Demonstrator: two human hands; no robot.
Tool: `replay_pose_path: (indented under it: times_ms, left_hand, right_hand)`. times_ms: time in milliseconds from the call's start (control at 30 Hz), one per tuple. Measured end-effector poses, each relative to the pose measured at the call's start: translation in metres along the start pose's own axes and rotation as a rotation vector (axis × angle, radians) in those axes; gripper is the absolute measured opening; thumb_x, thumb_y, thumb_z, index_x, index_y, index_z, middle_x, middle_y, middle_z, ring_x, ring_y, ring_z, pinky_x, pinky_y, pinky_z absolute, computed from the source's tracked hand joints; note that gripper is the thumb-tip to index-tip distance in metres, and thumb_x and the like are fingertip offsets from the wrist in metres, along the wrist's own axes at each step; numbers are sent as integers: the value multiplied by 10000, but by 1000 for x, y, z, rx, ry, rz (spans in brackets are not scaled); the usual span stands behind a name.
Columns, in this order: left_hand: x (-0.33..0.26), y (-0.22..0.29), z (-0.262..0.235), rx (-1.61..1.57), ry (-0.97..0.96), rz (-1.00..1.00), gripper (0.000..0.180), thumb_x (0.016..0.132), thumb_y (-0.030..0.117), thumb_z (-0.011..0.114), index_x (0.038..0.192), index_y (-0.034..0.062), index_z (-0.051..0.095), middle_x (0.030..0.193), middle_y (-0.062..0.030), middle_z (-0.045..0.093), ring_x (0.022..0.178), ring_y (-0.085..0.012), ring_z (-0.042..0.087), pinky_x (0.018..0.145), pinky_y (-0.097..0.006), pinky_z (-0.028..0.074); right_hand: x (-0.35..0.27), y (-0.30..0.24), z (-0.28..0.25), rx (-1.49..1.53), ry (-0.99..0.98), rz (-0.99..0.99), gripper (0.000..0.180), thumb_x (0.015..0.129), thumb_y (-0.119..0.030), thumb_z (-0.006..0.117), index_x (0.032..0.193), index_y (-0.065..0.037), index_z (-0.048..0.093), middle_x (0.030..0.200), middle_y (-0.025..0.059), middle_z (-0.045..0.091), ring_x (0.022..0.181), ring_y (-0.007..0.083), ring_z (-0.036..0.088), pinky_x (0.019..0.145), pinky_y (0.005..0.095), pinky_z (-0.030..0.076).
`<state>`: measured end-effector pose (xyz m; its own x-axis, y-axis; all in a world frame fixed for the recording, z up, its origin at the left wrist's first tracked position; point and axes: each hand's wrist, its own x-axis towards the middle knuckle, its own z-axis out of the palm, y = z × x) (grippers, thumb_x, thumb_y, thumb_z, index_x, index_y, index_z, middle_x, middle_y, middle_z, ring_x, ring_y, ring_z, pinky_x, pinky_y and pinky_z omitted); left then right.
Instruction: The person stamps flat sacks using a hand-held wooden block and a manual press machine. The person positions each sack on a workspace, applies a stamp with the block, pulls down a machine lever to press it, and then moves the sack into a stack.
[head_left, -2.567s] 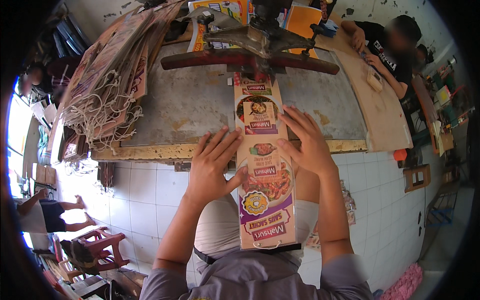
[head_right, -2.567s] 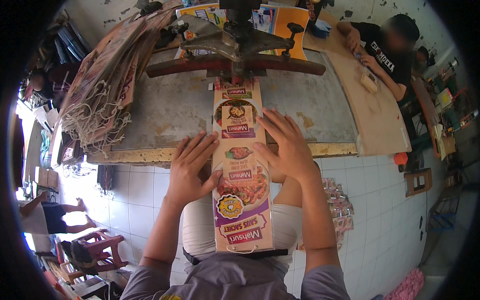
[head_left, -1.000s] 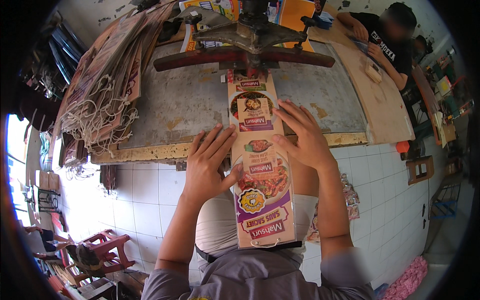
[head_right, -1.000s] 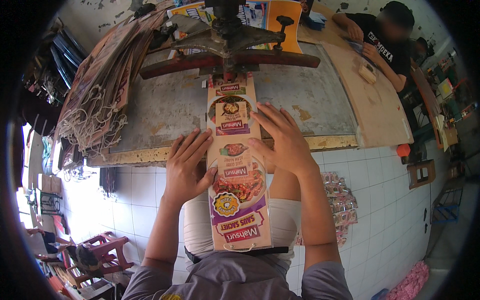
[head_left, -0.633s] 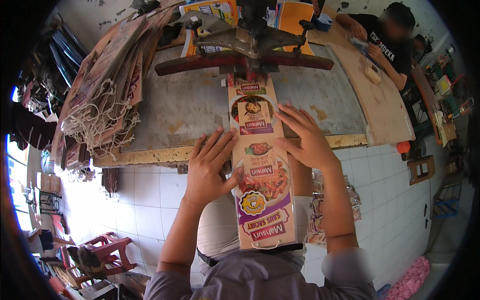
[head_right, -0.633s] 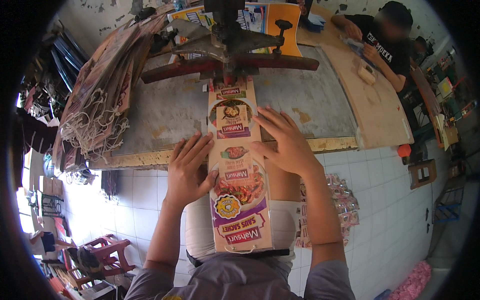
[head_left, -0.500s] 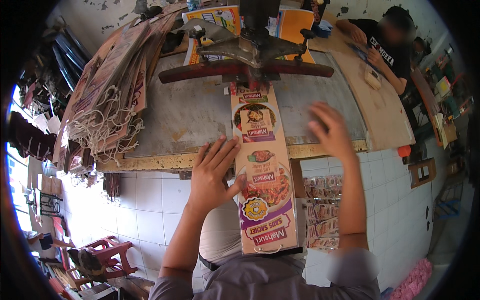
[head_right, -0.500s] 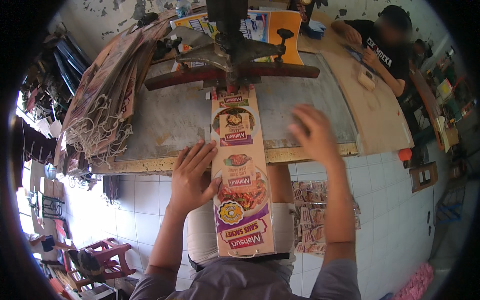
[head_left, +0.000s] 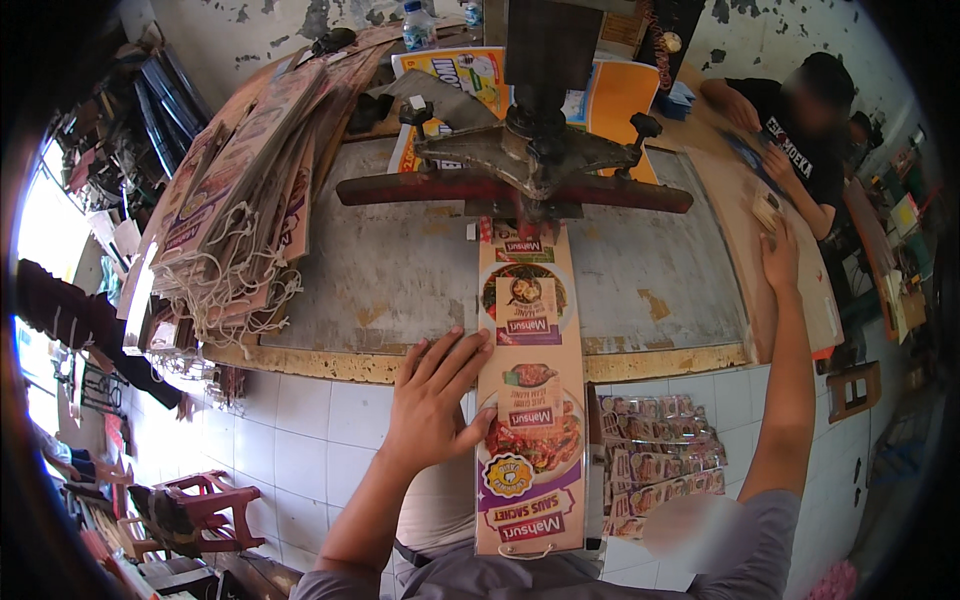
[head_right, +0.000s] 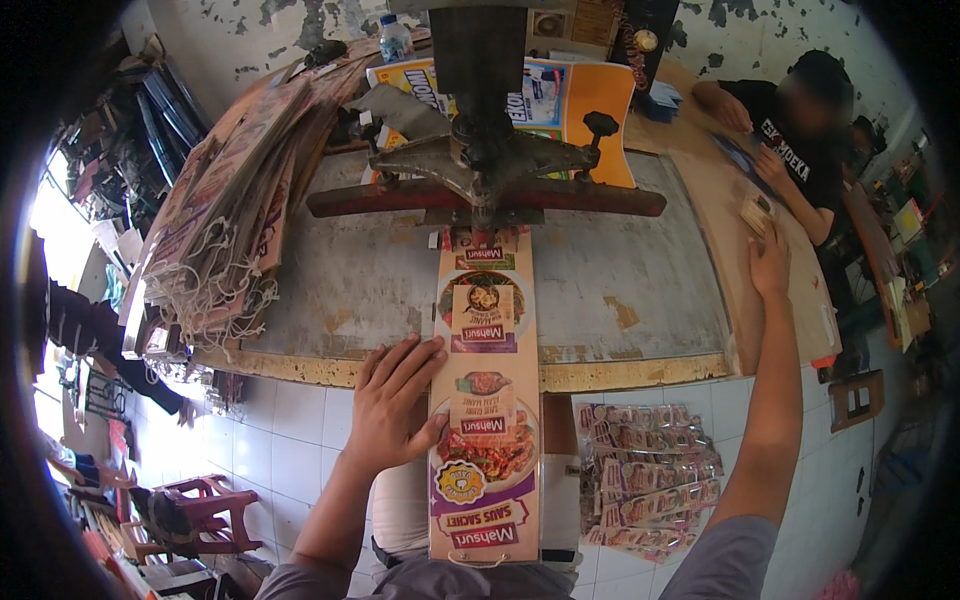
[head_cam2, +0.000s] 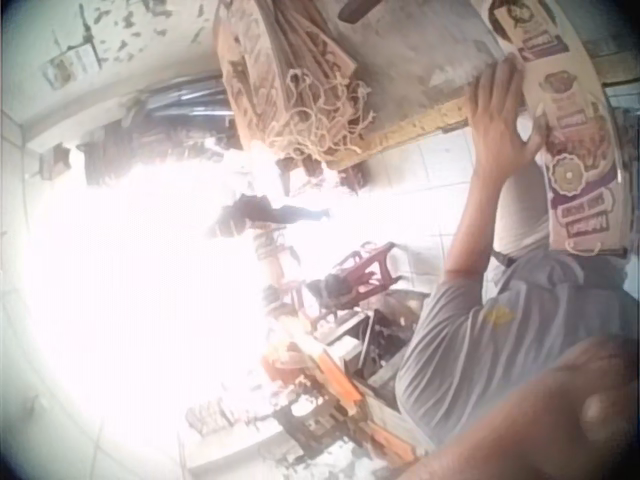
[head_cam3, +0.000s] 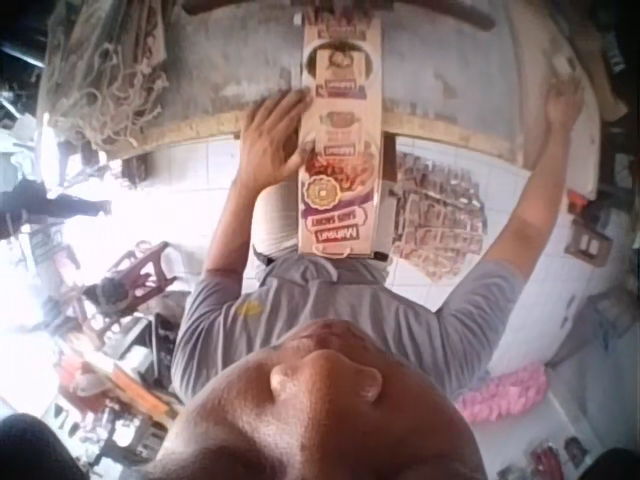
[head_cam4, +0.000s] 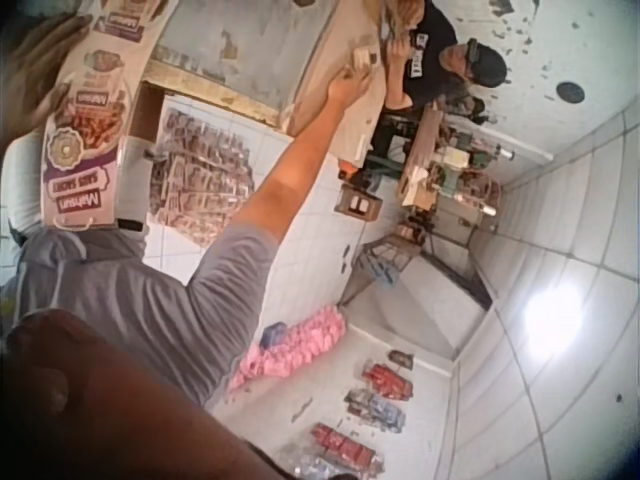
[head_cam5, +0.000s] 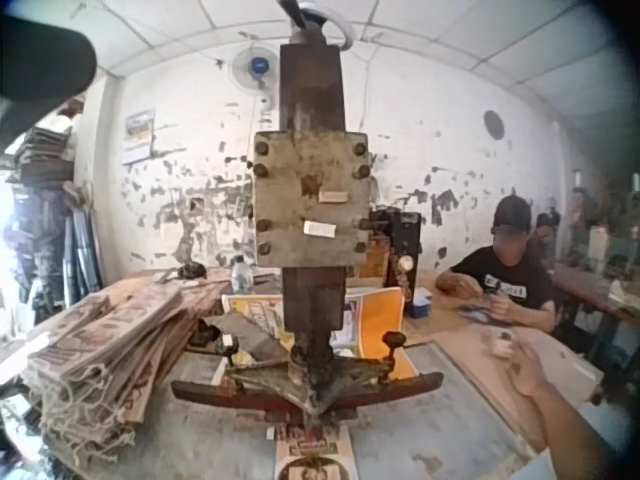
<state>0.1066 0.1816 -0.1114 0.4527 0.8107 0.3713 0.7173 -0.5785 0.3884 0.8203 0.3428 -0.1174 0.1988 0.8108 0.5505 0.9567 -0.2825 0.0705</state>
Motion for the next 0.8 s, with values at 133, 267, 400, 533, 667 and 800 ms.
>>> replay_pose_path:
  times_ms: [133, 267, 400, 533, 667, 800]
  left_hand:
    - [0, 3, -6, 7, -29, -14, 703, 931, 426, 690, 1546, 95, 613, 1643, -85, 574, 1551, -319, 483, 1292, -550, 285]
    - [2, 2, -4, -20, -22, -21, 686, 954, 461, 642, 1540, 105, 622, 1651, -96, 572, 1575, -337, 463, 1310, -564, 245]
    - [0, 4, -7, -15, -25, -33, 678, 974, 450, 657, 1557, 109, 604, 1675, -86, 550, 1576, -329, 462, 1313, -567, 246]
    - [4, 6, -2, 10, -11, 0, 684, 978, 447, 666, 1570, 112, 589, 1677, -79, 546, 1565, -341, 470, 1311, -597, 250]
    - [-3, 6, -10, 27, 3, -35, 678, 971, 427, 673, 1563, 108, 592, 1669, -77, 550, 1568, -350, 458, 1314, -627, 241]
    - [1, 6, -3, -12, 8, -18, 683, 953, 409, 675, 1564, 117, 589, 1666, -79, 549, 1577, -360, 441, 1325, -635, 205]
  right_hand:
    - [13, -2, 6, 116, -44, 18, 584, 1101, -255, 638, 1633, -69, 486, 1655, 219, 496, 1514, 437, 486, 1254, 514, 399]
    - [22, 5, 7, 129, 13, -71, 512, 1100, -160, 621, 1591, -59, 522, 1619, 225, 523, 1469, 455, 519, 1214, 502, 443]
    - [24, -9, -5, 265, -57, -78, 468, 1074, -49, 613, 1539, -42, 557, 1491, 233, 596, 1383, 462, 564, 1170, 499, 458]
    - [-6, -13, -33, 437, -15, -99, 434, 1058, -52, 642, 1488, -28, 592, 1398, 228, 628, 1316, 451, 595, 1151, 486, 461]
    - [-78, -126, -118, 643, -58, -125, 381, 1059, -61, 640, 1437, -25, 637, 1440, 199, 627, 1395, 373, 591, 1178, 457, 454]
    - [-156, -182, -190, 860, -170, -289, 502, 958, 127, 664, 1426, -53, 660, 1474, 147, 605, 1359, 291, 624, 1078, 411, 568]
